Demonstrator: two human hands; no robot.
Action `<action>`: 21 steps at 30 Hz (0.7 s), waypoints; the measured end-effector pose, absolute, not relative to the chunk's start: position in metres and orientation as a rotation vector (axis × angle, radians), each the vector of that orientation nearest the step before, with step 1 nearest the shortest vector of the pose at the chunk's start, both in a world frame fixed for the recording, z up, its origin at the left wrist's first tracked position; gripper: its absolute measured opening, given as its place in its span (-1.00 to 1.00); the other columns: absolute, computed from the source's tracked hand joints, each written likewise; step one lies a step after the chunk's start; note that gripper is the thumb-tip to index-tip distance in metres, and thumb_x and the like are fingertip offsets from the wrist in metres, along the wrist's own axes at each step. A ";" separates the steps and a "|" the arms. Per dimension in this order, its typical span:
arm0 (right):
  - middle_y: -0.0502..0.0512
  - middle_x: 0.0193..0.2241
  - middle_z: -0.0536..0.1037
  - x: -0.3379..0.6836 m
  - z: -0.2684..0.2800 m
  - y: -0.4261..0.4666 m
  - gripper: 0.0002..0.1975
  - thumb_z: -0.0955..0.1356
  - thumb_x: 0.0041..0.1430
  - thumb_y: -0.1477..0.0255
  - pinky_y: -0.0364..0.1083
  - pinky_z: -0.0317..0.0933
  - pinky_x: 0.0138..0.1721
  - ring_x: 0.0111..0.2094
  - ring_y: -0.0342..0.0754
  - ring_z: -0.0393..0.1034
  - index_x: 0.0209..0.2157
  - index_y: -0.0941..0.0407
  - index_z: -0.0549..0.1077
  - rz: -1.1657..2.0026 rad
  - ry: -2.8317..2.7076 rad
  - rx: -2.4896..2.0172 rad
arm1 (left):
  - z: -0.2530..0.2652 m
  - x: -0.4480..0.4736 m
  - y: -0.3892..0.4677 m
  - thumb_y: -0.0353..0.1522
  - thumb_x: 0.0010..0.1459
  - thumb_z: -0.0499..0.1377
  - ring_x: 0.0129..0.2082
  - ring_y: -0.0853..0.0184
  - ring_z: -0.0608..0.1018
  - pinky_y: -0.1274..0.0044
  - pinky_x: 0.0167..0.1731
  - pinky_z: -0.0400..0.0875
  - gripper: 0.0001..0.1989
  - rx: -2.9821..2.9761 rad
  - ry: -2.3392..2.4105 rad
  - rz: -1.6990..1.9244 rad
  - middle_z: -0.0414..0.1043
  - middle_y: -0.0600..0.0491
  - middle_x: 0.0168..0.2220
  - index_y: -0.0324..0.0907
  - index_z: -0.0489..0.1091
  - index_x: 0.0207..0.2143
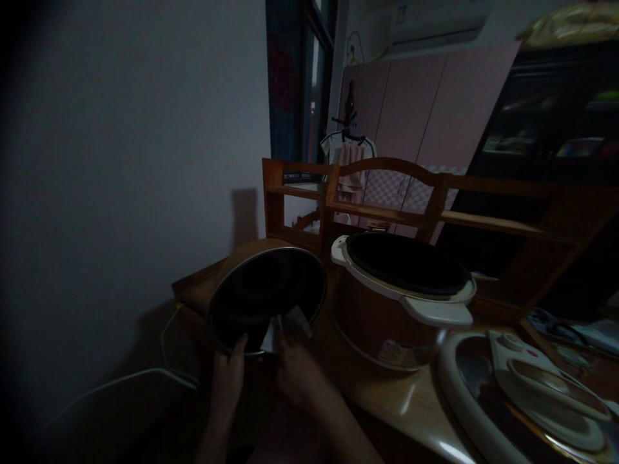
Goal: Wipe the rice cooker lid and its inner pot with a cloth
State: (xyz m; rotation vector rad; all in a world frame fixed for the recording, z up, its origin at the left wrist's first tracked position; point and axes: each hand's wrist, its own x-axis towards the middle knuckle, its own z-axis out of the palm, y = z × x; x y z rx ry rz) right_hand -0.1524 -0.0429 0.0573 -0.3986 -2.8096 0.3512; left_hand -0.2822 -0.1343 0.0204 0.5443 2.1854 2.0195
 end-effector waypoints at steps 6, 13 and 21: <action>0.20 0.36 -0.12 -0.179 0.050 -0.062 -0.09 0.25 -0.10 0.59 0.06 -0.21 0.32 0.36 0.02 -0.31 0.34 0.24 -0.10 0.557 -2.798 -0.253 | 0.035 -0.300 -0.165 -0.09 0.14 0.06 0.07 0.06 0.41 0.27 0.12 0.17 -0.54 0.511 2.377 2.044 0.42 -0.21 0.00 -0.23 0.40 -0.08; 0.23 0.35 -0.11 -0.194 0.048 -0.075 -0.02 0.25 -0.16 0.56 0.07 -0.28 0.33 0.36 0.01 -0.34 0.35 0.26 -0.16 0.616 -2.762 -0.134 | 0.044 -0.311 -0.183 -0.07 0.19 -0.02 -0.06 0.01 0.49 0.24 -0.04 0.32 -0.46 0.505 2.713 1.835 0.47 -0.23 -0.12 -0.29 0.36 0.01; 0.19 0.36 -0.14 -0.188 0.042 -0.076 0.05 0.23 -0.28 0.61 0.08 -0.23 0.32 0.35 0.02 -0.29 0.35 0.20 -0.14 0.636 -2.772 -0.224 | 0.056 -0.301 -0.177 -0.03 0.22 -0.10 -0.51 0.10 0.52 0.34 -0.42 0.34 -0.40 0.531 2.957 1.541 0.47 -0.10 -0.50 -0.29 0.32 0.07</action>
